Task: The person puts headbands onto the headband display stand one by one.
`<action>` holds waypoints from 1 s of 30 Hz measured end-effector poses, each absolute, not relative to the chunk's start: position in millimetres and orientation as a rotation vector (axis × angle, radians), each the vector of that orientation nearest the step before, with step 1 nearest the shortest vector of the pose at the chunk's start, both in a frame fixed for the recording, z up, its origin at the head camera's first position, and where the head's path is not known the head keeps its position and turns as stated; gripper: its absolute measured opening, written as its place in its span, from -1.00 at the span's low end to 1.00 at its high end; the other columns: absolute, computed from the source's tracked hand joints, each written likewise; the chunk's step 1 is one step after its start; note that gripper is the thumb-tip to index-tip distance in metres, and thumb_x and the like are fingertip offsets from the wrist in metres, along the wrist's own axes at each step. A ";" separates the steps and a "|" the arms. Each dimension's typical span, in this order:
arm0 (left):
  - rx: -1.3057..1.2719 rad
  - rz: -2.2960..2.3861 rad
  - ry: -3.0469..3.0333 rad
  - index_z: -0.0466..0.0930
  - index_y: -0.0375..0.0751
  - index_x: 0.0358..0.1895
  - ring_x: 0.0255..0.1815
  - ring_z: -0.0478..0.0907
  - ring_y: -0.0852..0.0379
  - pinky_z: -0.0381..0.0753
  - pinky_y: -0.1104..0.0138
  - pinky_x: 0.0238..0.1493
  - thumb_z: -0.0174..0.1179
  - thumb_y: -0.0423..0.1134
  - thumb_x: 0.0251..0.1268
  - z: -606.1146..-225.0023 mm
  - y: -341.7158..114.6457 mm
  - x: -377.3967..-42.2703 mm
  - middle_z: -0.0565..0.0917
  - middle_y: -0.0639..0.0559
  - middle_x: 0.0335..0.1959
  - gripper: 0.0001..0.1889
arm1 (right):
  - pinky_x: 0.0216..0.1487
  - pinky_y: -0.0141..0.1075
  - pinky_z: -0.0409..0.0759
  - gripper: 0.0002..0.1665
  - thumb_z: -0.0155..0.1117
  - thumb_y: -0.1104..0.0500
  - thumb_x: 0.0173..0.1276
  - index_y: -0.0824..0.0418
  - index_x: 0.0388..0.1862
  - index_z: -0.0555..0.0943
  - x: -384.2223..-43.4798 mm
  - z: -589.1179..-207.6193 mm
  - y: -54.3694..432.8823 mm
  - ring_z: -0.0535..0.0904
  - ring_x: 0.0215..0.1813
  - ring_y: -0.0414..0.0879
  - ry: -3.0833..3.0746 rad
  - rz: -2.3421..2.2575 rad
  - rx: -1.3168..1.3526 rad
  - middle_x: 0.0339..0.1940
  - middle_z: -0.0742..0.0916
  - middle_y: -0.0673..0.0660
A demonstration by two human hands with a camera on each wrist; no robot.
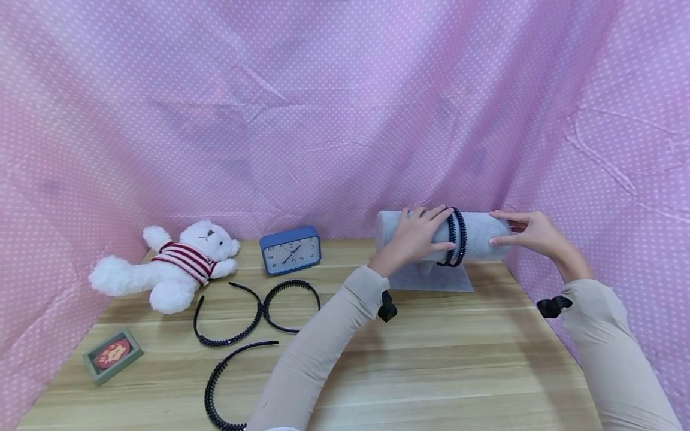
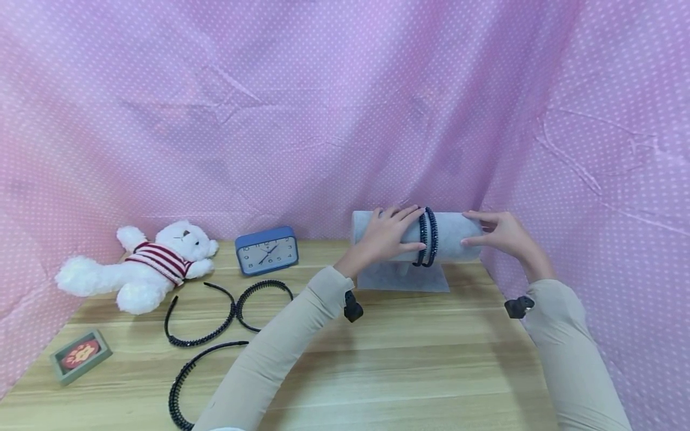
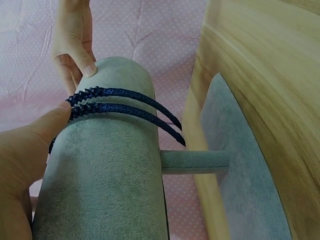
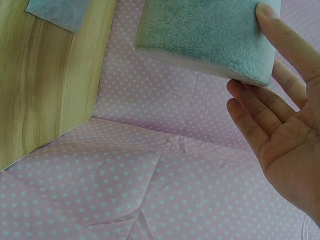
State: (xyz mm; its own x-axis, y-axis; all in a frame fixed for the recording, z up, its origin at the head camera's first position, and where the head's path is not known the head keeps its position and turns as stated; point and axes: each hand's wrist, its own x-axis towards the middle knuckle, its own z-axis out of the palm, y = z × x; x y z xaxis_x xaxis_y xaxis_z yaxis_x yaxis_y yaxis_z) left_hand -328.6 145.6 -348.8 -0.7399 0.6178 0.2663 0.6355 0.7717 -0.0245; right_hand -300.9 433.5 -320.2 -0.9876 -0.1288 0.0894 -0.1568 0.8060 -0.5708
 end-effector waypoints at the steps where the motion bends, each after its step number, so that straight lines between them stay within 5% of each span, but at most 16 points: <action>1: -0.978 -0.113 -2.707 -0.07 0.25 0.67 0.57 0.23 0.09 0.27 0.03 0.48 -0.10 0.48 0.40 -348.7 145.0 -328.3 0.13 0.23 0.66 -0.13 | -0.14 -0.77 0.43 -0.12 0.60 0.03 0.20 0.25 0.45 0.48 -300.9 -320.2 433.2 0.62 0.22 -0.06 -2.936 0.941 0.237 0.45 0.47 0.45; 5: -0.983 -0.166 -2.693 -0.04 0.26 0.66 0.57 0.25 0.08 0.29 0.03 0.48 -0.06 0.48 0.39 -348.3 142.7 -328.1 0.16 0.22 0.65 -0.13 | -0.12 -0.76 0.45 -0.13 0.61 0.04 0.18 0.25 0.43 0.50 -300.5 -320.4 432.4 0.48 -0.01 -0.57 -2.914 0.968 0.255 0.44 0.49 0.44; 8: -0.986 -0.205 -2.679 -0.01 0.27 0.65 0.57 0.25 0.08 0.30 0.03 0.49 -0.04 0.48 0.38 -347.9 140.4 -327.7 0.18 0.23 0.64 -0.14 | -0.11 -0.77 0.44 -0.13 0.62 0.04 0.17 0.23 0.43 0.51 -300.2 -320.9 431.7 0.42 -0.07 -0.69 -2.904 0.978 0.251 0.43 0.50 0.41; 30: -0.952 -0.293 -2.465 0.28 0.12 0.55 0.58 0.23 -0.05 0.28 -0.06 0.52 0.16 0.39 0.33 -351.0 72.3 -318.3 0.33 0.09 0.57 -0.19 | -0.10 -0.81 0.40 -0.13 0.62 0.03 0.16 0.20 0.43 0.51 -300.5 -320.4 435.3 0.36 -0.10 -0.79 -2.909 0.963 0.235 0.42 0.50 0.41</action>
State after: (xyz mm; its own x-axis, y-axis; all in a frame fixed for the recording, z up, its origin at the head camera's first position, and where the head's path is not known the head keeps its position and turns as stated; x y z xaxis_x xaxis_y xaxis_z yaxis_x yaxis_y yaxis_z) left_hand -318.3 72.3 -351.0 -0.6438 0.5749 0.5050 0.6772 0.7354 0.0261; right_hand -300.5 435.3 -320.4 -0.9860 -0.1234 0.1125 -0.1661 0.7920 -0.5875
